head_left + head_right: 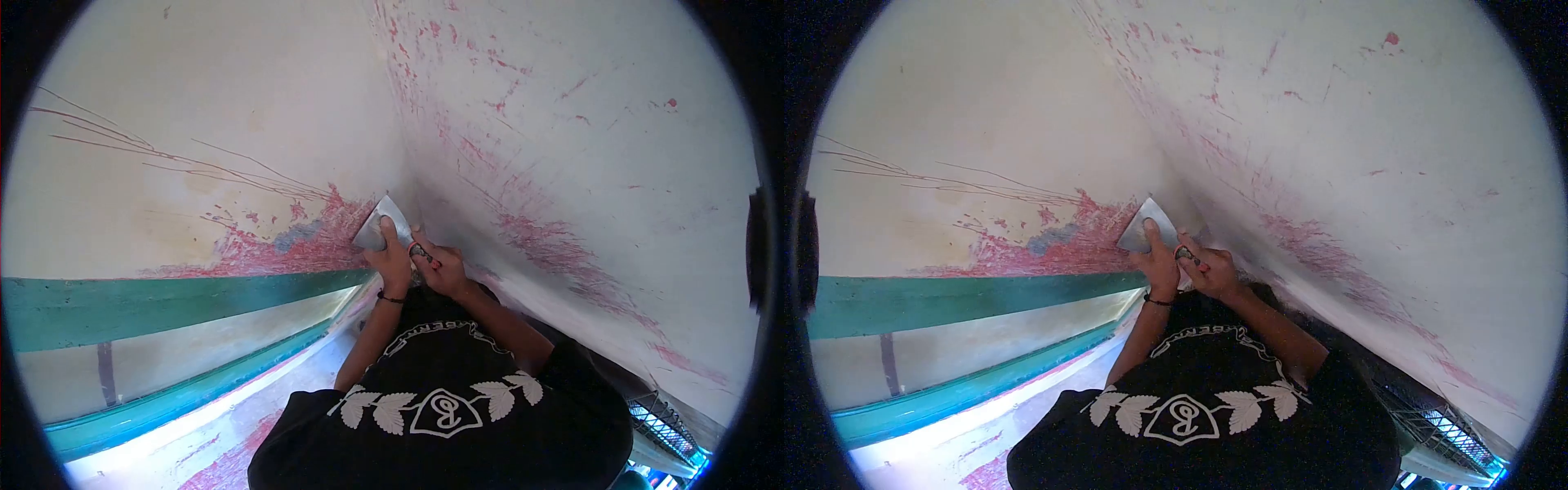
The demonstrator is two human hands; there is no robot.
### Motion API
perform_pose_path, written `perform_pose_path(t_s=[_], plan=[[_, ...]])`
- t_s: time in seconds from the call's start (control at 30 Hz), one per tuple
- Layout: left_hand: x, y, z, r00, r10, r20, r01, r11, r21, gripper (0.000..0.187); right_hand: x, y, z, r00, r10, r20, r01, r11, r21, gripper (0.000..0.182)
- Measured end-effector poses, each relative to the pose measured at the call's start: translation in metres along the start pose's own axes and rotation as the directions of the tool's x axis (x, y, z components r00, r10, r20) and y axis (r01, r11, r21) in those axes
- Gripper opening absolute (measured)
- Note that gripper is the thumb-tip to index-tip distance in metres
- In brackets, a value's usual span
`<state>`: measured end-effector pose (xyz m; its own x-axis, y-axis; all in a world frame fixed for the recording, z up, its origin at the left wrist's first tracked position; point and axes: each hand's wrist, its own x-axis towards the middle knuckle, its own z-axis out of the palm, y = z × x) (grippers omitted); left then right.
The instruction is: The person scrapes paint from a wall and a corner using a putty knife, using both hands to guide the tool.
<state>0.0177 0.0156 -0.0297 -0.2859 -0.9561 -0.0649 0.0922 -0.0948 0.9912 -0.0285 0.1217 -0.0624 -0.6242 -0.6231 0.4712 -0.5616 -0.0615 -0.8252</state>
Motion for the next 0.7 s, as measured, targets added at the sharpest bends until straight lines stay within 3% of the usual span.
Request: perform_pose_path(t_s=[0.17,0.4,0.47,0.57,0.7], plan=[[0.002,0.009,0.001,1.0,0.009,0.014,-0.008,0.999,-0.036,0.045,0.002,-0.002,0.002,0.998,-0.052,-0.047,0.053,0.999,0.014,0.052],[-0.006,0.031,0.001,0.998,0.005,0.065,-0.005,1.0,-0.005,0.04,0.0,-0.023,-0.01,0.982,0.162,0.092,-0.167,0.985,0.039,0.053],[-0.002,0.018,0.002,0.997,0.062,0.052,-0.059,0.997,-0.051,0.04,0.0,-0.012,-0.004,0.998,0.055,0.011,-0.056,0.996,0.064,0.053],[0.002,-0.009,-0.005,0.999,0.038,0.036,-0.037,0.999,-0.029,0.043,-0.002,-0.008,-0.005,0.997,0.066,0.026,-0.068,0.996,0.061,0.051],[-0.001,0.004,-0.003,0.999,-0.034,0.04,0.036,0.999,-0.039,0.046,-0.003,-0.013,-0.007,0.993,0.11,0.038,-0.113,0.992,0.061,0.049]])
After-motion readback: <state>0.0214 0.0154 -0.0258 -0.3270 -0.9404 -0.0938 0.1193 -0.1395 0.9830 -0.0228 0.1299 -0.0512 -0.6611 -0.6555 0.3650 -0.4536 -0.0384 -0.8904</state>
